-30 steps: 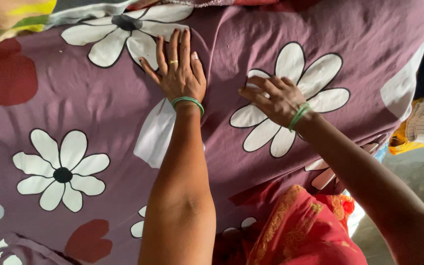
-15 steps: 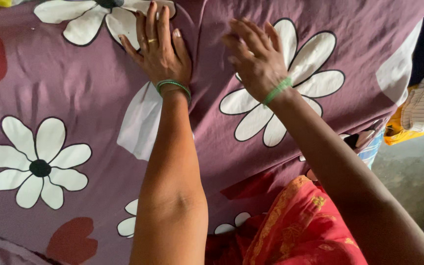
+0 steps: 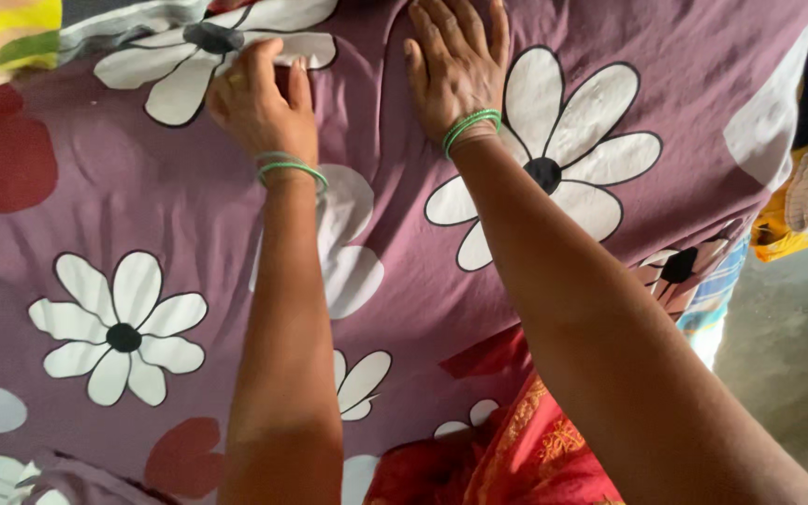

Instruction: The person makes a bed by smoothing out the floral patterned bedsheet and then placing and smoothing two matching pillows at the head of the bed.

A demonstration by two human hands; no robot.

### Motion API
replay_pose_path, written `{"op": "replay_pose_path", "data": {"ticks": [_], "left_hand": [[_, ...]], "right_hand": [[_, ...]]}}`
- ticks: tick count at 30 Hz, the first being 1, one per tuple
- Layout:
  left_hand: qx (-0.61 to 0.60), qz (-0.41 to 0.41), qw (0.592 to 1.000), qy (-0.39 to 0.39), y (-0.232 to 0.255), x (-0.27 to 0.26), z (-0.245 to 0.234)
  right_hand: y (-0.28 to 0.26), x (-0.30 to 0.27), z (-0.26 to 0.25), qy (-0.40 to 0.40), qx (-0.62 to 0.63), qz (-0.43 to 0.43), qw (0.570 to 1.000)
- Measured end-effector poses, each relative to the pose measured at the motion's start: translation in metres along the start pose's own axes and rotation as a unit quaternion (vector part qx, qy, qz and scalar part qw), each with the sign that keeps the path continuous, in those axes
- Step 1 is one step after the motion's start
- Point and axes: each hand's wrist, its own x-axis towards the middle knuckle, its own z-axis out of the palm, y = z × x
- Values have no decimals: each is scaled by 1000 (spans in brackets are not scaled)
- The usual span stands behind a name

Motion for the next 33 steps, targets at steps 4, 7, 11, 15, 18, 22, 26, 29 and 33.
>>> {"op": "replay_pose_path", "data": {"ticks": [4, 7, 11, 15, 18, 22, 26, 29, 33], "left_hand": [[107, 109, 988, 9, -48, 36, -19], [43, 92, 994, -37, -86, 55, -32], [30, 122, 976, -175, -99, 58, -37], [32, 135, 982, -131, -102, 58, -40], [97, 149, 983, -39, -102, 63, -41], [78, 47, 995, -35, -77, 69, -48], [33, 196, 979, -35, -24, 38, -57], [28, 217, 966, -135, 33, -24, -41], [86, 162, 969, -168, 86, -98, -7]], "right_hand": [[-1, 1, -1, -15, 13, -2, 1000], [-2, 2, -2, -11, 5, -8, 1000], [-4, 0, -5, -7, 10, -11, 1000], [-2, -1, -6, 15, 16, -21, 1000], [-4, -1, -5, 20, 18, -21, 999], [-1, -3, -3, 30, 24, -14, 999], [4, -5, 5, 9, -7, 22, 1000], [5, -2, 8, -21, -1, 34, 999], [6, -2, 11, 7, 0, 23, 1000]]}}
